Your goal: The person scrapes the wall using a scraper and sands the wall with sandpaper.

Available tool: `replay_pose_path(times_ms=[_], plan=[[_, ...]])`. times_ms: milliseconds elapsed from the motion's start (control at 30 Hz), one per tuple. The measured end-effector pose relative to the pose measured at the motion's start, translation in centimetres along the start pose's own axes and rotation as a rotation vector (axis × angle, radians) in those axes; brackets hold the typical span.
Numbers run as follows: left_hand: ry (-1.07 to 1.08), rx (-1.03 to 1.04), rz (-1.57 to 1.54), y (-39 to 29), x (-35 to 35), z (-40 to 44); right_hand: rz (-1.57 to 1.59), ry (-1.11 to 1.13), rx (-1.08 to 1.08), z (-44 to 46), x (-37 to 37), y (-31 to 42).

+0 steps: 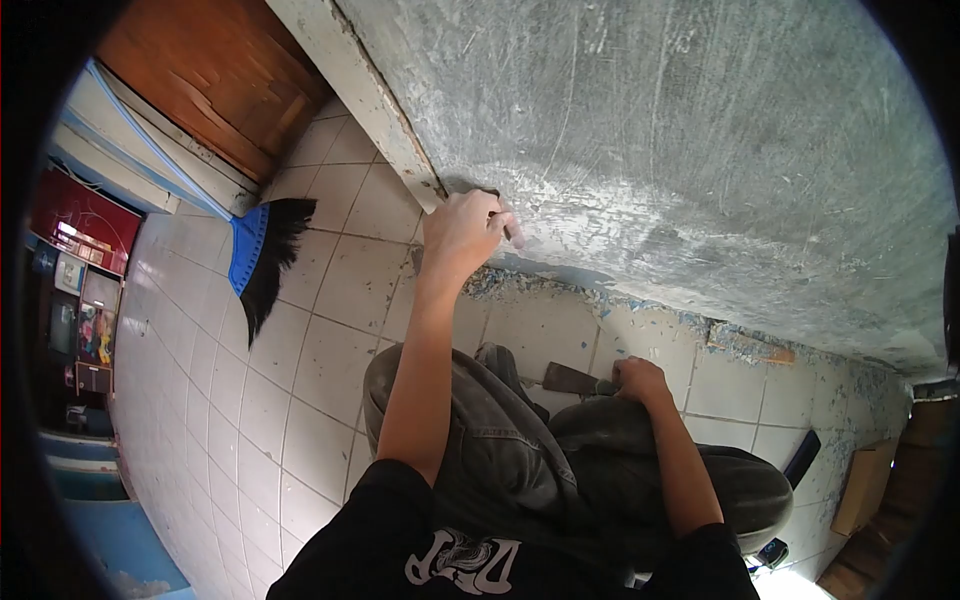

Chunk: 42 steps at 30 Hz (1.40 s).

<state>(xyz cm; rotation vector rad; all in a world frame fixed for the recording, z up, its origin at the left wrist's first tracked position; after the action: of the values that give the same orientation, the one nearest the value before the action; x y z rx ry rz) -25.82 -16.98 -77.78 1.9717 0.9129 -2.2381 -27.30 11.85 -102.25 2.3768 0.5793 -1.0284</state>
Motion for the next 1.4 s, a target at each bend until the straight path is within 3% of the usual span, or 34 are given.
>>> replay_pose_path(times_ms=[100, 167, 233, 267, 367, 400, 500, 567, 633, 800, 900, 933, 1033, 1200, 1300, 1333, 1400], plan=[[0.122, -0.072, 0.041, 2.7, 4.0, 0.9, 0.019, 0.04, -0.029, 0.2, -0.1, 0.3], [0.096, -0.107, 0.221, 3.6, 4.8, 1.2, 0.087, 0.063, -0.015, 0.0, -0.7, 0.5], [0.145, -0.031, -0.013, 0.6, 1.5, 0.5, 0.122, 0.016, -0.05, -0.3, -1.4, 0.5], [0.069, -0.009, -0.051, -0.6, -0.6, 0.0, 0.166, -0.029, -0.08, -0.5, -1.5, 0.7], [-0.01, 0.072, -0.156, 0.9, 0.9, 0.8, 0.166, 0.035, -0.048, 0.2, -1.2, 0.5], [0.178, -0.092, -0.011, 1.7, 2.8, 0.8, 0.19, 0.102, 0.002, -0.5, -1.8, 1.1], [0.127, 0.01, 0.155, 3.3, 5.7, 1.8, 0.233, 0.091, 0.03, -1.1, -2.5, 1.5], [0.165, -0.027, 0.182, 1.0, 2.4, 0.9, 0.231, 0.075, 0.02, -0.3, -2.1, 0.5], [-0.021, 0.048, -0.029, -0.6, -1.1, -0.1, 0.251, 0.084, 0.016, -0.4, -1.2, 0.5], [0.175, -0.077, 0.226, 1.7, 4.6, 1.5, 0.208, 0.087, -0.018, -0.5, -1.9, 1.4], [0.135, -0.045, 0.127, 1.3, 3.2, 0.9, 0.211, 0.065, -0.028, -0.6, -2.2, 1.4], [0.006, -0.01, 0.068, 0.3, 1.0, 0.4, 0.209, 0.045, -0.041, -0.8, -2.2, 1.5], [-0.105, -0.044, 0.033, -0.4, -1.7, -0.2, 0.204, 0.057, -0.003, -1.3, -2.8, 1.8], [0.058, -0.037, 0.155, 2.1, 5.1, 0.9, 0.213, 0.06, -0.033, -0.9, -2.3, 1.7], [-0.057, 0.028, 0.03, 0.7, 1.7, 0.4, 0.204, 0.035, -0.03, -0.4, -2.3, 1.0], [-0.021, -0.047, 0.005, -0.6, -0.4, -0.1, 0.2, 0.015, -0.033, -0.5, -2.1, 1.0], [-0.016, -0.018, -0.006, 0.8, 0.8, 0.6, 0.21, 0.038, -0.029, -0.7, -2.0, 1.2]])
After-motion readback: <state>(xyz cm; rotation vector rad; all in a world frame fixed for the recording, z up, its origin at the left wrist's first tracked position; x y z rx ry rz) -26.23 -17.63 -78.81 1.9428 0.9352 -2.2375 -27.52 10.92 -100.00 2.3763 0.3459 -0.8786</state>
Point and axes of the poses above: each hand's wrist, its own z-axis towards the middle knuckle, its own x-axis out of the palm, y = z × x, the point moved 7 cm from there along z, towards the middle knuckle, and after that the axes turned 1 degree about z, right-handed, at the moved point
